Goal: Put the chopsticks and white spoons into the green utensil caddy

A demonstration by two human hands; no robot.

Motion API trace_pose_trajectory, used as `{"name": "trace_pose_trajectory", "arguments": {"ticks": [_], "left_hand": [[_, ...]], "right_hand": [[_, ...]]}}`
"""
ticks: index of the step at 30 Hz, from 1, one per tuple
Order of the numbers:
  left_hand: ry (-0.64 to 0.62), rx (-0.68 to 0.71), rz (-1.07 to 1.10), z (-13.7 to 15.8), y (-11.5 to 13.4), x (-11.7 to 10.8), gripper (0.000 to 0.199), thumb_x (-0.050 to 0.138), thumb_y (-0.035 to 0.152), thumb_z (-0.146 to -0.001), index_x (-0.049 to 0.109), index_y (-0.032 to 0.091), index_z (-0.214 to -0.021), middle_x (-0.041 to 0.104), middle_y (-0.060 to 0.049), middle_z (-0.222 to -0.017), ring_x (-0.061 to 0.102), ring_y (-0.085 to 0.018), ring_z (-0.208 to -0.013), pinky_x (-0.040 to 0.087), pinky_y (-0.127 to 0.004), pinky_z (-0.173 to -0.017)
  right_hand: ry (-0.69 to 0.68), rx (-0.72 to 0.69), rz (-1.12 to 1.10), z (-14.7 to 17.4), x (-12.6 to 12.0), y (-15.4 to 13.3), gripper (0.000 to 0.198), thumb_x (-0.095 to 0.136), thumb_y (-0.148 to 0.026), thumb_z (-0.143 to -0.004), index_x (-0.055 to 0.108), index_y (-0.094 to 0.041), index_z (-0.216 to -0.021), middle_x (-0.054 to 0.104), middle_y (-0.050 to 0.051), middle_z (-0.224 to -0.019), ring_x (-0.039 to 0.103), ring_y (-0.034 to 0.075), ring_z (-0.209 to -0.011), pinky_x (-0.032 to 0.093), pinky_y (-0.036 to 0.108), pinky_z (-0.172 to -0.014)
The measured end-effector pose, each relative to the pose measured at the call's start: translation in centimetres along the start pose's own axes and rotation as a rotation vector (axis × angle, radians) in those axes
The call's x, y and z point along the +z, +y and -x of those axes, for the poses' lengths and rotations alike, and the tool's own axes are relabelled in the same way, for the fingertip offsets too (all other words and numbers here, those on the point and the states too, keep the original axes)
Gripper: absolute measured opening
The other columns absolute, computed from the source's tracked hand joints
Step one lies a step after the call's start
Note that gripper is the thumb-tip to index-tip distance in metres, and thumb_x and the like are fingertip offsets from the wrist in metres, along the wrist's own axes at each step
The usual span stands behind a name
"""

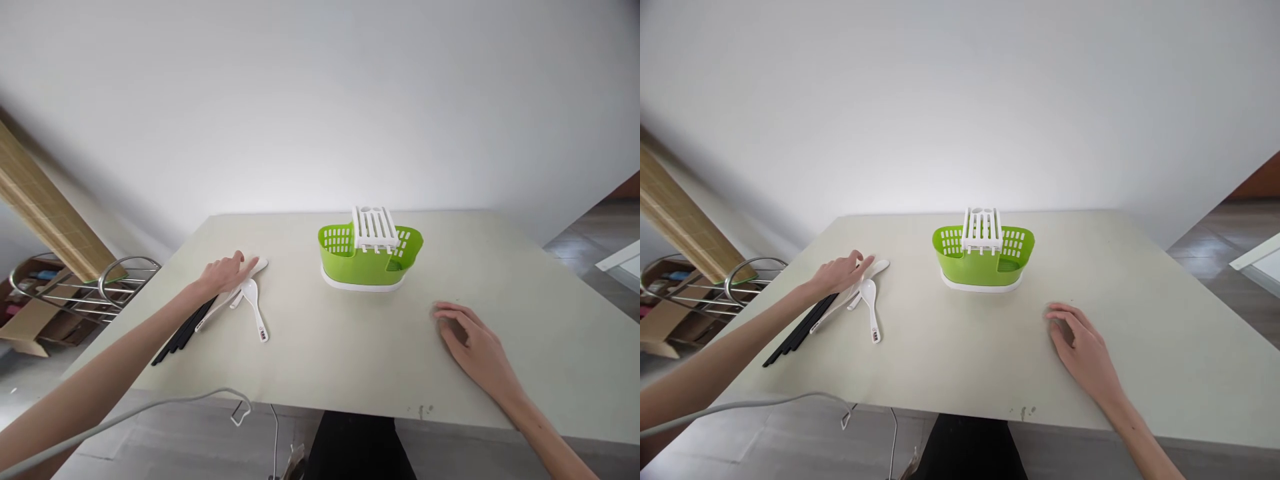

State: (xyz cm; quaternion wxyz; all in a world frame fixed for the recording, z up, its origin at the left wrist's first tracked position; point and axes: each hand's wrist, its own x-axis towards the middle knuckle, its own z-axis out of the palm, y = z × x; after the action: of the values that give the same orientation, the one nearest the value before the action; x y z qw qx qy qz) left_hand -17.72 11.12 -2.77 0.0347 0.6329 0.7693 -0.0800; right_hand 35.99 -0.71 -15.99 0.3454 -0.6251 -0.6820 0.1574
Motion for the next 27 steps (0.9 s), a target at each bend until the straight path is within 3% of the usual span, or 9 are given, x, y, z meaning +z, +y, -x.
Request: {"name": "trace_pose_trajectory", "arguments": {"ticks": [4, 7, 11, 15, 19, 23, 27], "left_hand": [[0.125, 0.056, 0.09, 0.1, -1.0, 0.0, 0.075, 0.018, 0.071, -0.101, 0.061, 0.017, -0.13, 0.077, -0.019, -0.119, 0.071, -0.037, -0.113, 0.049, -0.051, -0.1], [0.222, 0.185, 0.105, 0.6, -1.7, 1.9, 0.069, 0.022, 0.064, -0.103, 0.062, 0.017, -0.134, 0.069, -0.018, -0.138, 0.061, -0.035, -0.133, 0.042, -0.051, -0.114], [0.177, 0.195, 0.083, 1.8, -1.6, 5.5, 0.077, 0.018, 0.065, -0.105, 0.04, 0.017, -0.161, 0.039, -0.016, -0.17, 0.033, -0.037, -0.158, 0.033, -0.057, -0.123], [0.204, 0.244, -0.024, 2.0, -0.6, 7.0, 0.077, 0.018, 0.063, -0.106, 0.029, 0.019, -0.168, 0.02, -0.013, -0.178, 0.018, -0.037, -0.163, 0.023, -0.057, -0.128], [0.246, 0.311, -0.096, 0.9, 0.7, 6.1, 0.077, 0.023, 0.063, -0.105, 0.029, 0.019, -0.169, 0.019, -0.011, -0.178, 0.016, -0.036, -0.164, 0.017, -0.057, -0.13], [0.142, 0.287, -0.082, 0.2, 1.5, 5.4, 0.079, 0.02, 0.063, -0.105, 0.026, 0.018, -0.17, 0.022, -0.012, -0.177, 0.02, -0.033, -0.163, 0.019, -0.057, -0.13], [0.144, 0.295, -0.074, 0.6, 1.0, 5.6, 0.076, 0.021, 0.061, -0.105, 0.036, 0.016, -0.165, 0.034, -0.015, -0.172, 0.025, -0.033, -0.162, 0.022, -0.057, -0.13]], "right_hand": [[0.002, -0.001, -0.043, -0.1, 0.1, 0.0, 0.025, 0.049, -0.043, -0.101, 0.07, -0.029, -0.105, 0.069, 0.005, -0.136, 0.071, 0.023, -0.107, 0.054, 0.034, -0.079], [-0.003, 0.003, -0.083, -0.1, 0.3, 0.0, 0.025, 0.049, -0.042, -0.101, 0.07, -0.029, -0.106, 0.069, 0.006, -0.135, 0.07, 0.025, -0.109, 0.054, 0.035, -0.083], [-0.01, 0.001, -0.136, -0.1, 0.4, 0.0, 0.025, 0.048, -0.042, -0.102, 0.069, -0.029, -0.106, 0.07, 0.006, -0.134, 0.068, 0.026, -0.114, 0.054, 0.036, -0.086], [-0.004, -0.027, -0.173, -0.3, 0.3, -0.1, 0.026, 0.047, -0.042, -0.102, 0.069, -0.028, -0.104, 0.071, 0.008, -0.131, 0.067, 0.027, -0.118, 0.055, 0.036, -0.085], [-0.007, -0.029, -0.192, -0.4, 0.3, -0.1, 0.026, 0.047, -0.043, -0.103, 0.069, -0.028, -0.105, 0.072, 0.008, -0.13, 0.067, 0.028, -0.119, 0.056, 0.037, -0.083], [0.004, -0.047, -0.211, -0.5, 0.5, -0.1, 0.026, 0.046, -0.041, -0.104, 0.068, -0.027, -0.105, 0.073, 0.009, -0.128, 0.067, 0.028, -0.119, 0.055, 0.041, -0.093], [0.015, -0.062, -0.227, -0.7, 0.6, -0.1, 0.026, 0.046, -0.04, -0.104, 0.068, -0.027, -0.105, 0.074, 0.009, -0.125, 0.066, 0.027, -0.12, 0.053, 0.044, -0.099]]}}
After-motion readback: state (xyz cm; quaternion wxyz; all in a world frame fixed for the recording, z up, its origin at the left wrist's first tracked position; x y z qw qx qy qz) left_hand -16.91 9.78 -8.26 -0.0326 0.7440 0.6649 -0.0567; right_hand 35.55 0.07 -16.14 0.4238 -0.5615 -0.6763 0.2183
